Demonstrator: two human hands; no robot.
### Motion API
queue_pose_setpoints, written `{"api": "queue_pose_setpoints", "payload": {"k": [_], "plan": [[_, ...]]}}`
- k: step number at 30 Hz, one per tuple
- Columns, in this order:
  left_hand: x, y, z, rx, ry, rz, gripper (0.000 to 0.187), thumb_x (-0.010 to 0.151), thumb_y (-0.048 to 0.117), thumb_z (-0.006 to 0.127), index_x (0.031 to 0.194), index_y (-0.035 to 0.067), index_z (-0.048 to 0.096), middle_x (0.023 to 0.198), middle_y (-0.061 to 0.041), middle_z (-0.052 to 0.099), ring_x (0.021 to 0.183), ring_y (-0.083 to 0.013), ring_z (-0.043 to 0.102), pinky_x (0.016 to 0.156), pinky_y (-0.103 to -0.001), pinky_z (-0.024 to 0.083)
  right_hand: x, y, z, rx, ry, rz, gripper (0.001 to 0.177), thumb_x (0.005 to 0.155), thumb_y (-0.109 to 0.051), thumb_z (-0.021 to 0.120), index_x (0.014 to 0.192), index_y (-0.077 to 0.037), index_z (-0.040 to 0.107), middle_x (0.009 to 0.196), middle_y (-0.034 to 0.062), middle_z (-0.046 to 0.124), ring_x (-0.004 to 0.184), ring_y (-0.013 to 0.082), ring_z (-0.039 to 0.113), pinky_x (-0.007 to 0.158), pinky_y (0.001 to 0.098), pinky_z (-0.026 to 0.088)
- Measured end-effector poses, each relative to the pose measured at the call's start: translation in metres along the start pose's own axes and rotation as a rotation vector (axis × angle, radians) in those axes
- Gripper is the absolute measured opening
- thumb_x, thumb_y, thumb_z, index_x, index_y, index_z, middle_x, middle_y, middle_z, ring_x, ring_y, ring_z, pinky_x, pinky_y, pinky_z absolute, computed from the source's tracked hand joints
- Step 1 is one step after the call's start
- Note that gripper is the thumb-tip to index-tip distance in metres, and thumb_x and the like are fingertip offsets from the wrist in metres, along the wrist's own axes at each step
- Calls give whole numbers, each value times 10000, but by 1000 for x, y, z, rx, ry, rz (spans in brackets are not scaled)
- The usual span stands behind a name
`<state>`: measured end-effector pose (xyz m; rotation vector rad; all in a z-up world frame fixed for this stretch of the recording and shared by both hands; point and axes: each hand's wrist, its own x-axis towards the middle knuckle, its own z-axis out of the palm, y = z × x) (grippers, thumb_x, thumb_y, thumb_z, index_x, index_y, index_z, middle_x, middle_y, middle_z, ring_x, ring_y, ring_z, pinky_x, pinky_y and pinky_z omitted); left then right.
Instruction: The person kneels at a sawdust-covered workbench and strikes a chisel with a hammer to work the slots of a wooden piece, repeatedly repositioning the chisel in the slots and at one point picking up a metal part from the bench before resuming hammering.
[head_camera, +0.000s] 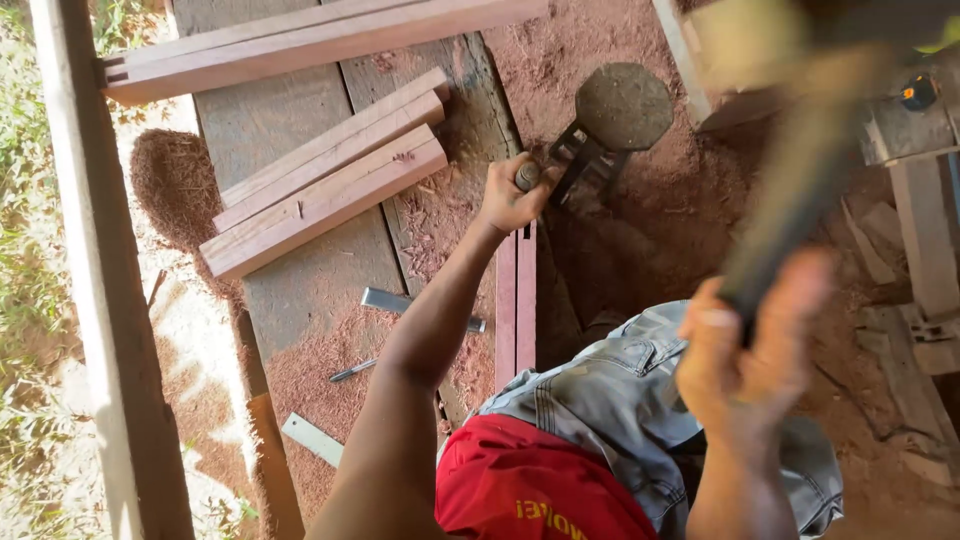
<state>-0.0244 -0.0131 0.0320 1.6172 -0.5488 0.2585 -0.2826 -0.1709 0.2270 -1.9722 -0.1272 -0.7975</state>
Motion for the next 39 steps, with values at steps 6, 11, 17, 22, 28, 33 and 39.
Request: {"api": "queue_pose_setpoints", "payload": {"k": [6, 11, 17, 22, 28, 33, 39], "plan": [[-21, -55, 8, -17, -125, 19, 215, 929, 172, 745, 770, 65, 648, 657, -15, 628, 609, -100, 570, 549, -302, 461, -52, 93, 61, -220, -256, 196, 689, 1041, -231, 576, 1635, -98, 253, 994, 191, 630, 805, 304, 620, 688, 391, 540], [-66, -33, -2, -132, -225, 50, 122, 925, 107, 689, 831, 53, 633, 744, -57, 586, 679, -159, 520, 593, -328, 433, -60, 47, 40, -352, -440, 339, 630, 996, -289, 623, 1567, -118, 417, 1298, 251, 666, 1124, 408, 660, 867, 431, 541], [-96, -17, -1, 31, -46, 294, 353, 865, 156, 730, 658, 126, 446, 585, -36, 494, 515, -175, 496, 503, -336, 410, -110, 73, -6, -453, -321, 663, 641, 974, -347, 625, 1570, -190, 449, 1051, 195, 744, 922, 336, 725, 801, 411, 561], [11, -25, 8, 121, 0, -232, 428, 924, 262, 741, 636, 132, 451, 549, 8, 536, 482, -105, 534, 458, -297, 452, -112, 85, -6, -432, -216, 807, 677, 993, -347, 614, 1616, -214, 385, 900, 131, 754, 767, 269, 711, 739, 386, 551], [-13, -35, 11, -7, 189, -16, 295, 887, 167, 734, 745, 72, 494, 627, -14, 482, 601, -118, 438, 534, -323, 411, -99, 73, 6, -355, -173, 865, 695, 995, -340, 609, 1641, -242, 373, 864, 144, 704, 736, 278, 656, 704, 397, 532], [-44, 50, -18, -119, -384, 187, 237, 820, 157, 787, 727, 90, 579, 612, -20, 554, 567, -101, 549, 529, -310, 435, -115, 87, -2, -425, -229, 744, 692, 978, -369, 612, 1613, -227, 376, 908, 143, 754, 781, 263, 721, 745, 391, 550], [-12, 13, -15, -116, 183, -14, 431, 951, 201, 804, 719, 65, 467, 641, -18, 569, 600, -84, 506, 540, -289, 419, -114, 80, -5, -494, -262, 760, 698, 975, -396, 617, 1612, -238, 382, 978, 139, 769, 850, 290, 741, 783, 408, 557]]}}
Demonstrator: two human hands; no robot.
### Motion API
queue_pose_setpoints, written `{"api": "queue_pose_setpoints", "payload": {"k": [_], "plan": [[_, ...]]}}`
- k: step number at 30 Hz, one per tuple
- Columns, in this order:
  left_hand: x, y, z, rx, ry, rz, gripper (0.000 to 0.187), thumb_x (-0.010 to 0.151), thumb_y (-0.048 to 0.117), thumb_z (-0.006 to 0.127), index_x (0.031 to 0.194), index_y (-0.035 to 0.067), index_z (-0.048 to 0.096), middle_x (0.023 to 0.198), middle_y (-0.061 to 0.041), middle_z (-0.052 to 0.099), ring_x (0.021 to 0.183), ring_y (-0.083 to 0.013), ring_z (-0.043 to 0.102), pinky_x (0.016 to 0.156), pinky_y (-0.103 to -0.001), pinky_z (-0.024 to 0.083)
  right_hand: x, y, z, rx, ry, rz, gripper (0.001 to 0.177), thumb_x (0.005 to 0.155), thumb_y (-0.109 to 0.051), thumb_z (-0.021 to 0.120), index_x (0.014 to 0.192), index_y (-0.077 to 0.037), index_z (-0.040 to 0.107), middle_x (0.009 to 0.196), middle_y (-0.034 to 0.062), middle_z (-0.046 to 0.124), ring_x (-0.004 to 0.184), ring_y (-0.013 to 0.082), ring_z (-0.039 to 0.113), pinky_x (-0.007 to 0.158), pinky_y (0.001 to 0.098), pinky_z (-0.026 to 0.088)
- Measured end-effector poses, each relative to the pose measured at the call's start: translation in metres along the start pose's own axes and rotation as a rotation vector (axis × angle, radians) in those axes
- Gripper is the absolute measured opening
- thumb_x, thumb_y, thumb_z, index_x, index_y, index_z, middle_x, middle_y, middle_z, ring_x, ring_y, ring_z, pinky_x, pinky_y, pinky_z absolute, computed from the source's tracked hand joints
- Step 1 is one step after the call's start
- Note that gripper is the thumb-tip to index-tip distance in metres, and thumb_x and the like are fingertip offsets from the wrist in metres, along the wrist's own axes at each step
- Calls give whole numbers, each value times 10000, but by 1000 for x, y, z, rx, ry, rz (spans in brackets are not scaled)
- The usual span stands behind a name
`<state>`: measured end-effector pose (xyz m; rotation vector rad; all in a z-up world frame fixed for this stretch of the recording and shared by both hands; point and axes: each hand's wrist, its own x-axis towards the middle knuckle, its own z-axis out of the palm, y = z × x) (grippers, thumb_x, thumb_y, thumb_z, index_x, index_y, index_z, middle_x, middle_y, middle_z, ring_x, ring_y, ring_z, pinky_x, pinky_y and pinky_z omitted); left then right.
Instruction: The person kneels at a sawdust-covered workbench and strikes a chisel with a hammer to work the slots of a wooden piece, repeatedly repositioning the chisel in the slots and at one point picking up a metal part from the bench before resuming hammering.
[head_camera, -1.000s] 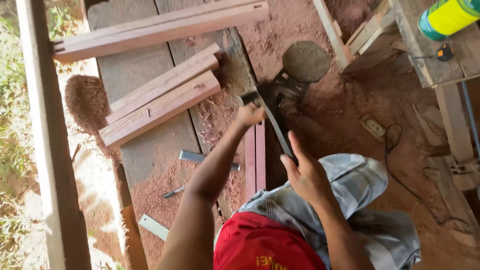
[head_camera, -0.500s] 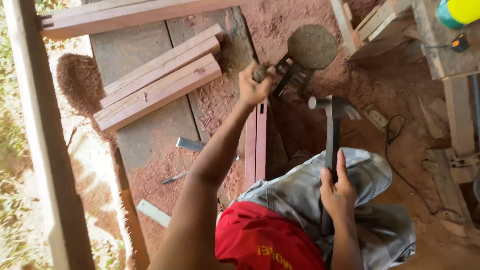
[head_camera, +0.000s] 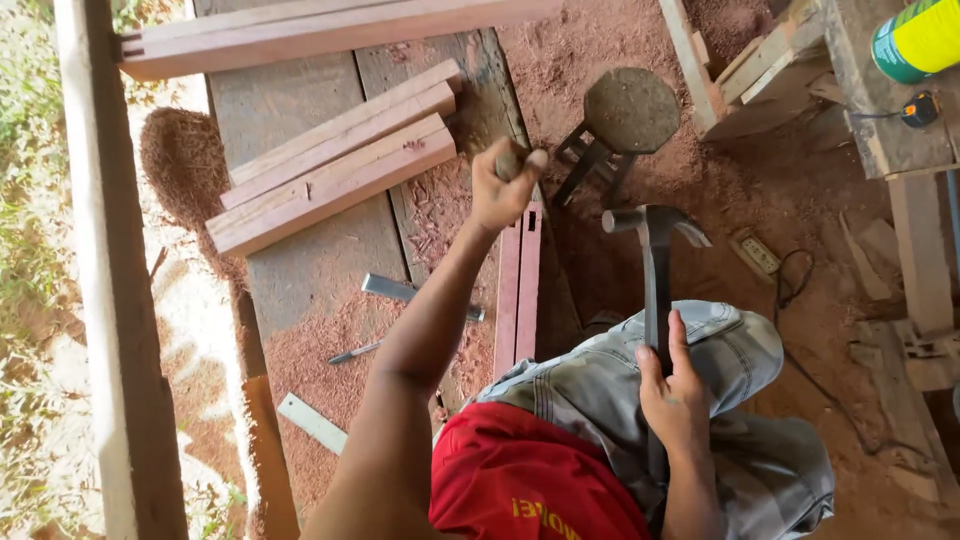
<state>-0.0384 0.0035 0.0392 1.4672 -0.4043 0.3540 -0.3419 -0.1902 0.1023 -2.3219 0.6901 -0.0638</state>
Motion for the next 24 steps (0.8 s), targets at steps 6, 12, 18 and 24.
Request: {"api": "queue_pose_setpoints", "payload": {"k": [6, 12, 18, 24], "plan": [[5, -14, 6, 34, 10, -54, 422, 955, 242, 780, 722, 62, 478, 594, 15, 422, 586, -69, 393, 516, -296, 352, -1, 3, 0, 23, 24, 42, 695, 983, -377, 623, 1619, -257, 371, 925, 117, 759, 752, 260, 712, 729, 399, 550], [11, -8, 7, 66, -24, -61, 446, 928, 236, 793, 702, 53, 455, 576, 14, 425, 590, -70, 391, 497, -299, 350, -1, -10, -4, 15, -20, 160, 708, 976, -359, 630, 1629, -298, 365, 744, 139, 699, 627, 255, 660, 650, 407, 531], [16, -8, 13, 50, -37, -69, 368, 933, 242, 773, 730, 57, 529, 568, 13, 500, 589, -57, 435, 506, -292, 399, 1, -6, -1, -31, 1, 80, 705, 978, -353, 641, 1625, -278, 371, 764, 126, 710, 650, 231, 674, 660, 395, 533], [24, -12, 12, 72, -92, -164, 394, 937, 308, 757, 711, 84, 525, 521, 44, 508, 508, -46, 507, 467, -284, 400, 2, -5, -1, -25, -37, 94, 718, 975, -373, 620, 1631, -277, 343, 804, 105, 745, 673, 231, 707, 647, 396, 554]]}}
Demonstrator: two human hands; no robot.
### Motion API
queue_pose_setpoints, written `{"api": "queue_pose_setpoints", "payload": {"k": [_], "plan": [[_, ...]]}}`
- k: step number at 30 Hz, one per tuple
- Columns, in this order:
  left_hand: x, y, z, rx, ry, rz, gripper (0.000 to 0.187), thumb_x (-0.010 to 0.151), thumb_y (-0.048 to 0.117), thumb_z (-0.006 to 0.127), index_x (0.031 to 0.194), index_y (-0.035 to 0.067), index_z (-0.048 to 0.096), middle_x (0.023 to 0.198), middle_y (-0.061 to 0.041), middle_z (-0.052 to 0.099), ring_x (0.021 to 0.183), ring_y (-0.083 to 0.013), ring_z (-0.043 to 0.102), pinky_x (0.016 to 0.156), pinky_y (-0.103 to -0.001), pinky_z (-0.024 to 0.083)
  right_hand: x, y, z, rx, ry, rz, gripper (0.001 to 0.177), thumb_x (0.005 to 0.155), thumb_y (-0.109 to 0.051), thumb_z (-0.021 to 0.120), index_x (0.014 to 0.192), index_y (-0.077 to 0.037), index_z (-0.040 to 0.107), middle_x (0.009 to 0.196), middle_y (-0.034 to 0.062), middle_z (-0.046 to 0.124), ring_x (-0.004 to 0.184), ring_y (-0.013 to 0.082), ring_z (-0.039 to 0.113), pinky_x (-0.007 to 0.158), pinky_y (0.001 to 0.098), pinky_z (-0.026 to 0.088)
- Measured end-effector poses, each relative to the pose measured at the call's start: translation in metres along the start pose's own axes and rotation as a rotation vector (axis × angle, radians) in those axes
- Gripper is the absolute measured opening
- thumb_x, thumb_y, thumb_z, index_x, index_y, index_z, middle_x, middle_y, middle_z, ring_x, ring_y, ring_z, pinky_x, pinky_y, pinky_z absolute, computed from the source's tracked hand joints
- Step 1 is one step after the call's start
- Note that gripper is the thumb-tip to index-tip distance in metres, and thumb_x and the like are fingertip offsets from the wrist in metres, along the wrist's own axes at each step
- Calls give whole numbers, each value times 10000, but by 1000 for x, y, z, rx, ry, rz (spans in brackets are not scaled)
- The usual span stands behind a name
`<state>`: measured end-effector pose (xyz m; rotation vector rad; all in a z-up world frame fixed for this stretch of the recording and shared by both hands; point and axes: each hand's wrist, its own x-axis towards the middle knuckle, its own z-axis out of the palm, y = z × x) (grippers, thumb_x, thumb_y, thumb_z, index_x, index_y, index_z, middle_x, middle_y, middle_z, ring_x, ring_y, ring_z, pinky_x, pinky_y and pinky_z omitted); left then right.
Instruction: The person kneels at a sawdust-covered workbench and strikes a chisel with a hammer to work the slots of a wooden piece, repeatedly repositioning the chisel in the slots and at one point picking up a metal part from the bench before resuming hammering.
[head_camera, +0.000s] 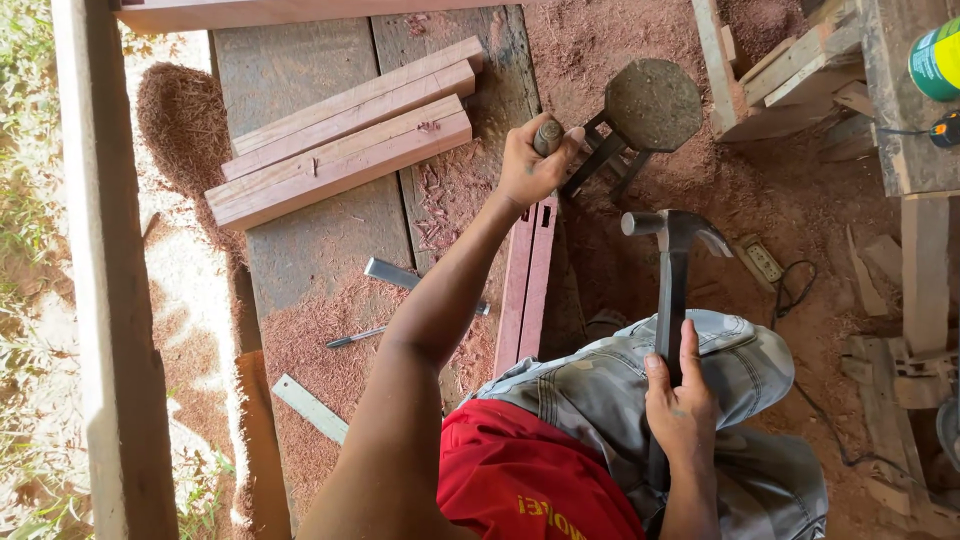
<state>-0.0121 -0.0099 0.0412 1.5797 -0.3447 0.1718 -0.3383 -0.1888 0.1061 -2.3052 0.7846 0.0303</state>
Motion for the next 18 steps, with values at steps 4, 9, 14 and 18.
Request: {"api": "queue_pose_setpoints", "payload": {"k": [4, 9, 14, 18], "plan": [[-3, 5, 4, -42, 37, 26, 418, 945, 293, 769, 708, 74, 503, 559, 41, 516, 573, -47, 470, 493, -283, 394, 1, 2, 0, -5, 9, -18, 717, 976, -369, 625, 1631, -268, 349, 818, 107, 745, 677, 236, 707, 650, 398, 553], [-1, 1, 8, -31, 47, 41, 426, 928, 274, 781, 699, 66, 488, 574, 27, 457, 578, -67, 426, 496, -303, 376, 0, -2, -1, -9, 13, 7, 709, 979, -360, 633, 1631, -276, 368, 795, 122, 734, 672, 247, 700, 652, 409, 550], [-3, 24, 6, 11, 30, 38, 409, 927, 275, 784, 698, 72, 512, 558, 33, 478, 568, -60, 446, 491, -301, 389, 0, -2, -2, 0, 16, -11, 704, 978, -358, 630, 1626, -272, 367, 820, 113, 737, 685, 244, 705, 661, 407, 552], [-5, 17, 8, -25, 34, 44, 399, 930, 257, 780, 706, 68, 509, 570, 30, 471, 575, -66, 431, 495, -306, 378, 1, -4, -3, -23, 0, 32, 705, 981, -358, 632, 1628, -275, 366, 861, 118, 744, 711, 256, 706, 683, 411, 554]]}}
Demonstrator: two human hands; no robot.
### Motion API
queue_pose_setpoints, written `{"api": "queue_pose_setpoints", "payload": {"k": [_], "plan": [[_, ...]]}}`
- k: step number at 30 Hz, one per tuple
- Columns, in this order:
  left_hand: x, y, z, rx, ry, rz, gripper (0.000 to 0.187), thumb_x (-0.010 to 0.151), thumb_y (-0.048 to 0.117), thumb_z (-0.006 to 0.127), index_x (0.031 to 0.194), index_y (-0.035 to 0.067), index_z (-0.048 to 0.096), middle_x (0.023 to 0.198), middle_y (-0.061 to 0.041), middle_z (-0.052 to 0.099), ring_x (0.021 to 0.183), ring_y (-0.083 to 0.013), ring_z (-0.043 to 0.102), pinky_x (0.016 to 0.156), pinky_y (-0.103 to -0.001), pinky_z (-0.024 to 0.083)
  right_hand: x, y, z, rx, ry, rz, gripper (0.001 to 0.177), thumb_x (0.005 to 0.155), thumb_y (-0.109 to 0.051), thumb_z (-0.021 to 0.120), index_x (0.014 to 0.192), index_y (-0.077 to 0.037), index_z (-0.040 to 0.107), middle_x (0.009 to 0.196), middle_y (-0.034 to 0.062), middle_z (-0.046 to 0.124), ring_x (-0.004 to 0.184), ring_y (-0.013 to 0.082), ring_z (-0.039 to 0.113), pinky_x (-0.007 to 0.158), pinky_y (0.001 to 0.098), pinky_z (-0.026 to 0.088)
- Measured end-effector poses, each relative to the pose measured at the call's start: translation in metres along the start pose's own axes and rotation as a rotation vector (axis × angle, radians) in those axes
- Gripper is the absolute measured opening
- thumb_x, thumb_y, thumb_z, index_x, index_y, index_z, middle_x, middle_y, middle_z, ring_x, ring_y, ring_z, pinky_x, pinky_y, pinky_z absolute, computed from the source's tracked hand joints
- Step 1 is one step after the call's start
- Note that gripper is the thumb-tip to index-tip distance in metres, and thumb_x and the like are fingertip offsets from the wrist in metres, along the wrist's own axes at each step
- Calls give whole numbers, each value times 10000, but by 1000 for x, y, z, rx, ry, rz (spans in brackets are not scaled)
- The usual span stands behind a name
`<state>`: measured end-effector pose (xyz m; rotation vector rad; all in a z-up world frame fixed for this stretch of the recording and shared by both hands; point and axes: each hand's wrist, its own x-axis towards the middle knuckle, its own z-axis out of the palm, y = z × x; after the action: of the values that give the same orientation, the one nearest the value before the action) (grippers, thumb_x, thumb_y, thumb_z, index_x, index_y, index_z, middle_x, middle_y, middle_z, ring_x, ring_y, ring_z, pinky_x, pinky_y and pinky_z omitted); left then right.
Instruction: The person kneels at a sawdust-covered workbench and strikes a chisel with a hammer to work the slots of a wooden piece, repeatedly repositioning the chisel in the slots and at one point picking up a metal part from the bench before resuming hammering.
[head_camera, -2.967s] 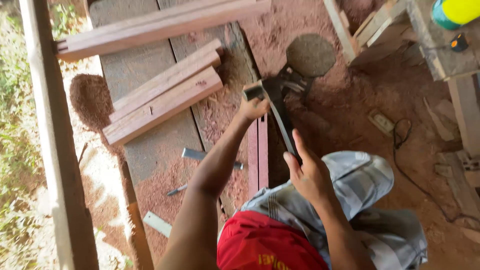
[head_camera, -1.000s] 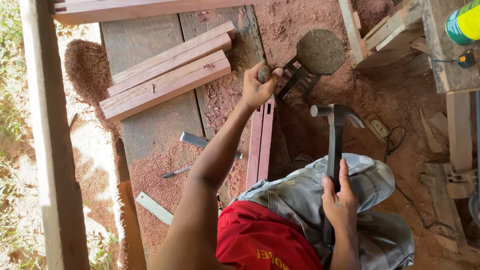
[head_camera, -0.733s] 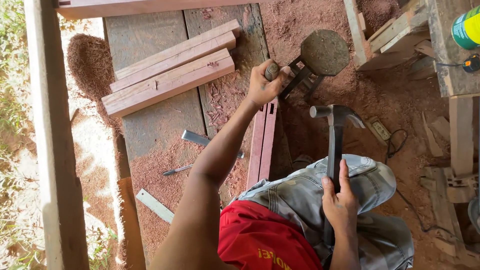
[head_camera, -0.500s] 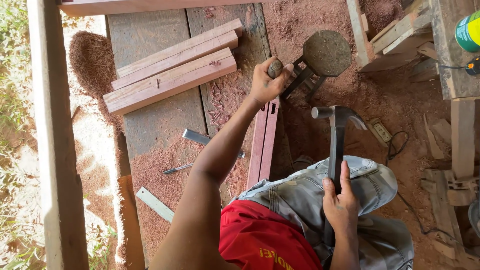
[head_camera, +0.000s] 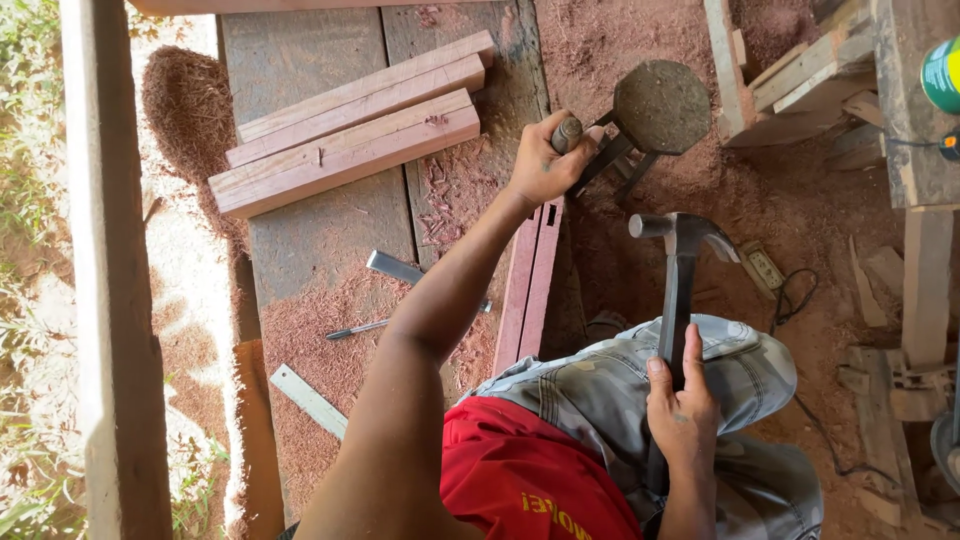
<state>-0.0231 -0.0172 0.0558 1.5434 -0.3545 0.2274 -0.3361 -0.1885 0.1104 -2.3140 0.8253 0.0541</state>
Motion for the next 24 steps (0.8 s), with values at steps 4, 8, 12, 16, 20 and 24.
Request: {"api": "queue_pose_setpoints", "payload": {"k": [4, 8, 12, 16, 20, 24], "plan": [[-2, -15, 5, -19, 30, 21, 407, 938, 246, 777, 713, 66, 490, 591, 28, 448, 606, -65, 410, 507, -310, 378, 3, 10, 3, -29, 13, -19, 700, 986, -357, 636, 1629, -269, 374, 870, 122, 747, 721, 254, 708, 693, 410, 556], [-4, -15, 6, -25, 20, 33, 420, 932, 244, 776, 696, 76, 471, 574, 32, 442, 580, -64, 406, 499, -311, 360, 3, 8, 2, -7, 24, -43, 697, 984, -347, 638, 1626, -263, 381, 876, 113, 744, 705, 244, 702, 672, 409, 555], [3, -21, 4, -27, -7, -15, 400, 925, 291, 775, 690, 114, 504, 570, 54, 457, 535, -61, 423, 490, -299, 334, 1, -2, 0, -25, 5, 7, 702, 983, -340, 634, 1630, -262, 374, 837, 130, 742, 675, 247, 698, 648, 420, 552], [22, -52, 3, -128, -64, -64, 433, 914, 334, 783, 688, 140, 470, 596, 73, 491, 535, -58, 474, 491, -275, 389, 2, 0, 2, -24, 17, -27, 698, 980, -326, 640, 1626, -242, 389, 852, 138, 745, 686, 256, 701, 659, 422, 552], [30, -61, -1, -163, -65, -62, 405, 917, 318, 788, 711, 138, 489, 619, 69, 455, 561, -71, 441, 521, -281, 368, 3, 5, 5, -17, 60, -157, 674, 990, -317, 646, 1614, -203, 417, 922, 142, 754, 778, 271, 724, 708, 415, 556], [19, -35, 3, -154, -65, -112, 307, 902, 293, 768, 735, 133, 567, 606, 72, 534, 549, -53, 486, 506, -283, 406, 4, 6, 6, -34, 71, -193, 669, 991, -318, 654, 1608, -187, 430, 958, 156, 760, 849, 300, 735, 745, 415, 556]]}}
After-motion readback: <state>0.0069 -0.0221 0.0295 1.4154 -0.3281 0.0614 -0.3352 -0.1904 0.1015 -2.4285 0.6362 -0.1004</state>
